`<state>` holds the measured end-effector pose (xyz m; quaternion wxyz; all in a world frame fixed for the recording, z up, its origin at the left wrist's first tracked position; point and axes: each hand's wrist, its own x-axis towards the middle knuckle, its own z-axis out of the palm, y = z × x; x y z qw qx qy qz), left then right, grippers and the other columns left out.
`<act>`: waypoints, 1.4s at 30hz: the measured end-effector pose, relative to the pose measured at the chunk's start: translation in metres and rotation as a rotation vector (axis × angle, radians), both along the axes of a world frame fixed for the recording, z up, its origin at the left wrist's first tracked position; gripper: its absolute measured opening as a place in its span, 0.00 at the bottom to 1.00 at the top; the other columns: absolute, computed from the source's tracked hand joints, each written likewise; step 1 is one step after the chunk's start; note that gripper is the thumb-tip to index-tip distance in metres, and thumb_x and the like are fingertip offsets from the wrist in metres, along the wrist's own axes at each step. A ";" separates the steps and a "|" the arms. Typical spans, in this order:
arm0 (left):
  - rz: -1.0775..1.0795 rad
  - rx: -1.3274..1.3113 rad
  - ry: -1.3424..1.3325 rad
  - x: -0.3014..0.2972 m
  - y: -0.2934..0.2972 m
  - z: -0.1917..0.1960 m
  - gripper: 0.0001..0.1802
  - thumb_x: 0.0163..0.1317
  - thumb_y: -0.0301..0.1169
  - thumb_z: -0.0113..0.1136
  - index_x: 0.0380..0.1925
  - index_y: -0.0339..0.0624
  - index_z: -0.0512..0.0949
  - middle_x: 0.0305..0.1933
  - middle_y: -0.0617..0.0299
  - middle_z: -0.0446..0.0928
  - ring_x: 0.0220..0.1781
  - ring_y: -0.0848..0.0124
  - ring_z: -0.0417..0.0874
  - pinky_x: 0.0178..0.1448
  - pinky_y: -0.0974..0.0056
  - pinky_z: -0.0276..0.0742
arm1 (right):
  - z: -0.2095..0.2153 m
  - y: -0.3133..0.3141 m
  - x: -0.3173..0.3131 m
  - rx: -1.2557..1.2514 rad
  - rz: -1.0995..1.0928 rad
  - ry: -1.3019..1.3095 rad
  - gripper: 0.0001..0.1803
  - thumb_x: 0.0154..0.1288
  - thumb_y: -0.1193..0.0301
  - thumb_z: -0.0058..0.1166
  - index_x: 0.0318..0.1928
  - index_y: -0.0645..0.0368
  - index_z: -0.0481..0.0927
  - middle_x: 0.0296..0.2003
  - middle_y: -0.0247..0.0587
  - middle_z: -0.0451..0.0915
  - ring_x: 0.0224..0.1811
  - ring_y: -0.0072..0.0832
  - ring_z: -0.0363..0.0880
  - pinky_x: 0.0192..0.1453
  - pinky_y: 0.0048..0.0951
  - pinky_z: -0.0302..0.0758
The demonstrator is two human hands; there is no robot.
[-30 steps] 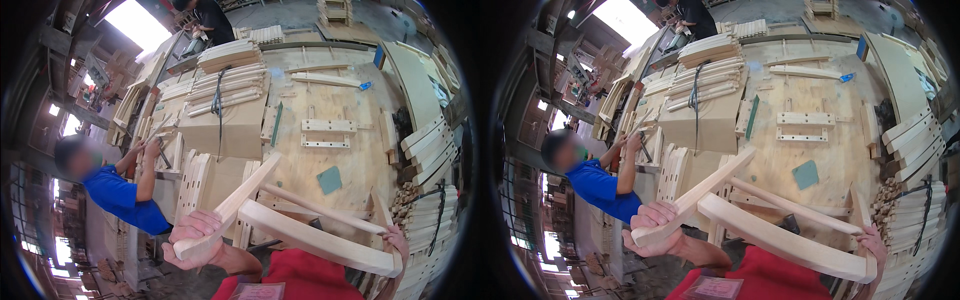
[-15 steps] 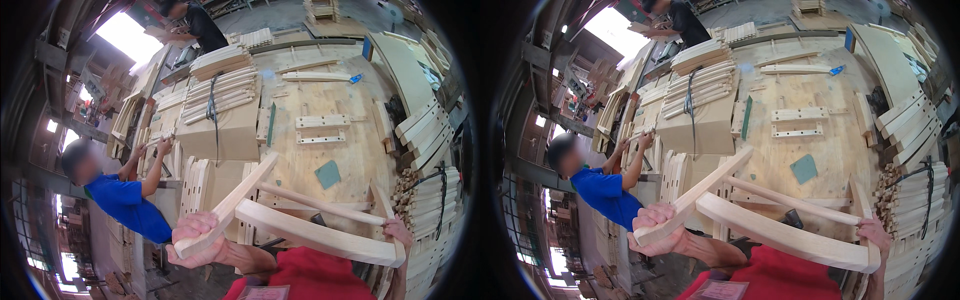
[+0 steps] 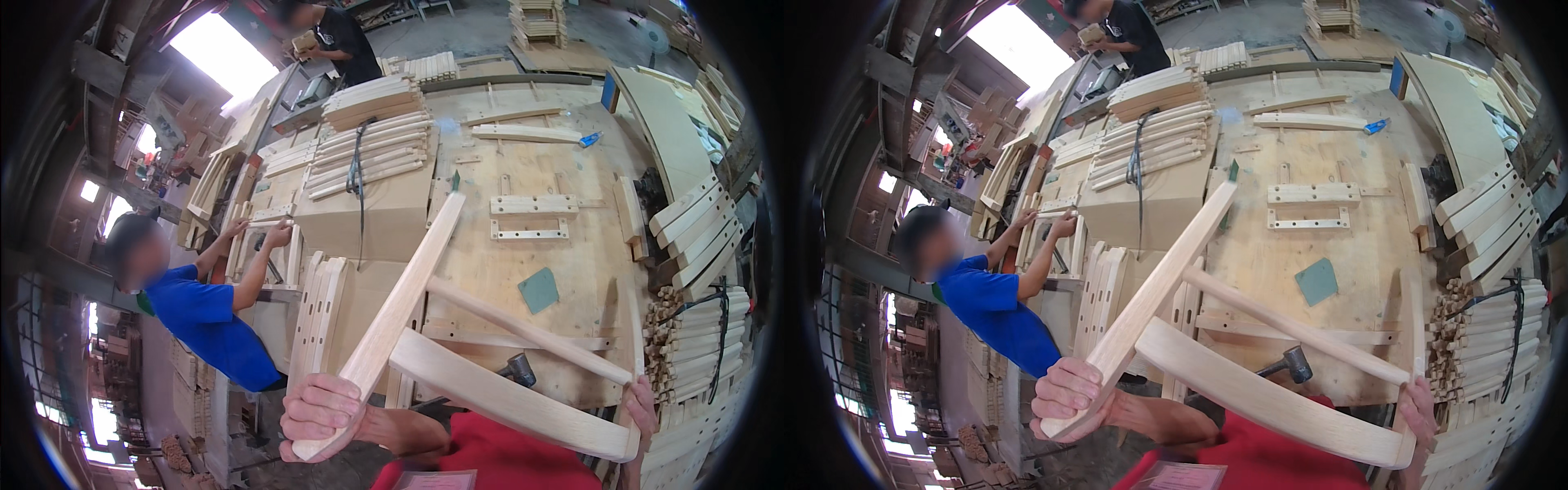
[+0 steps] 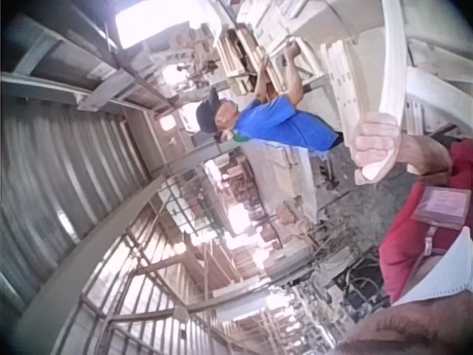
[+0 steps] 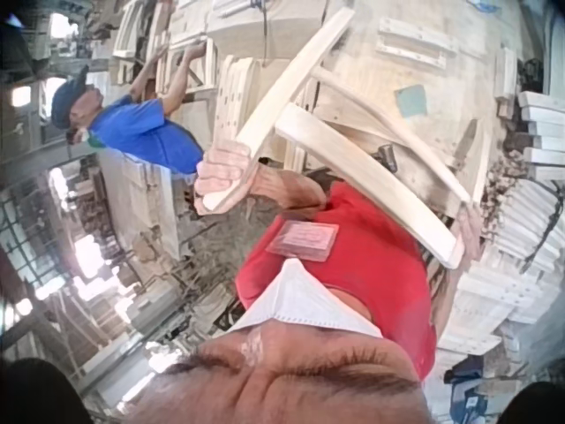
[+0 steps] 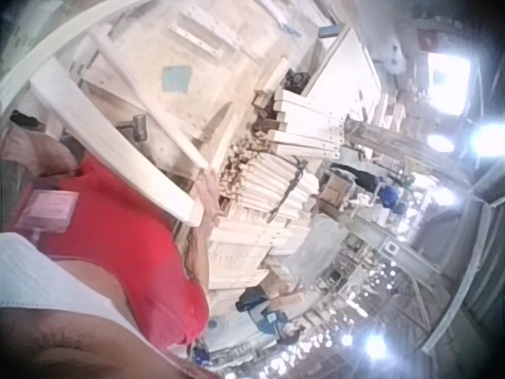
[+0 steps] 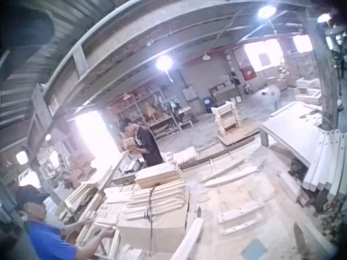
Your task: The person assembles wooden chair frames on a workbench in a factory. They align pre-drilled wooden slats and legs, then use a rubber mallet to tap the joints together. The person repeatedly picks up new components, assembles them into frames, and stacks the finished units.
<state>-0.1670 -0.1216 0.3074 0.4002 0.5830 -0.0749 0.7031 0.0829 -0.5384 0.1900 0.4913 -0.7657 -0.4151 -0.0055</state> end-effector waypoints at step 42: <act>0.228 -0.342 0.906 0.264 0.042 -0.085 0.23 0.73 0.47 0.52 0.46 0.35 0.74 0.40 0.49 0.74 0.38 0.58 0.78 0.46 0.54 0.77 | 0.110 0.142 0.221 0.464 0.052 0.985 0.26 0.68 0.46 0.68 0.29 0.56 0.81 0.24 0.34 0.80 0.24 0.23 0.76 0.32 0.32 0.75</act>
